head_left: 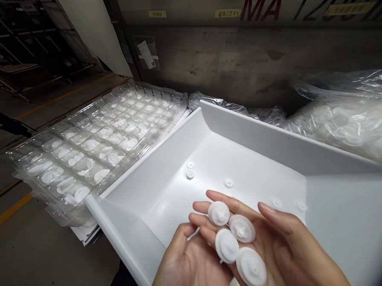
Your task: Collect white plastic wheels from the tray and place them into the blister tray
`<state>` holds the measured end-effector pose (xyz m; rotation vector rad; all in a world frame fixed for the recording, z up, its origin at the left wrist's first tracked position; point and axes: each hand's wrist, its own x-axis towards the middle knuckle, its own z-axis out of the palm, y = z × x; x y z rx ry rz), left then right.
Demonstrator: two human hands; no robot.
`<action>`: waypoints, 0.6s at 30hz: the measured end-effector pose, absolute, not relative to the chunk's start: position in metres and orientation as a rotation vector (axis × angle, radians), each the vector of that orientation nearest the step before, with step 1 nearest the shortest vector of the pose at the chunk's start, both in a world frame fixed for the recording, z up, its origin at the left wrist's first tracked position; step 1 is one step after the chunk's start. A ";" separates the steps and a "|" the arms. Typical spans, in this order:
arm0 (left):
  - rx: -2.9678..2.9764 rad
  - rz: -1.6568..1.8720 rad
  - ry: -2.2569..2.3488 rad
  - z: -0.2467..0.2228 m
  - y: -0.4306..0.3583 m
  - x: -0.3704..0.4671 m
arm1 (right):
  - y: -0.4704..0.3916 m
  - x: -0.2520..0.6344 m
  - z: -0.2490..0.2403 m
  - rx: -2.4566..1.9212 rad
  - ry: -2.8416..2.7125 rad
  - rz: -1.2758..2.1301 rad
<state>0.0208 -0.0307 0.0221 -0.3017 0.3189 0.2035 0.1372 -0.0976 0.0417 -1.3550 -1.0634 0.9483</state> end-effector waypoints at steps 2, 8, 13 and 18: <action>-0.298 0.168 0.228 0.016 -0.031 0.021 | -0.099 0.135 0.042 -1.110 -0.627 1.269; -0.316 0.142 0.162 0.009 -0.034 0.019 | -0.097 0.127 0.056 -0.886 0.072 1.449; -0.259 0.163 0.296 0.010 -0.035 0.016 | -0.096 0.127 0.051 -0.799 0.037 1.441; -0.205 0.110 0.215 0.006 -0.030 0.015 | -0.098 0.128 0.040 -0.689 -0.065 1.436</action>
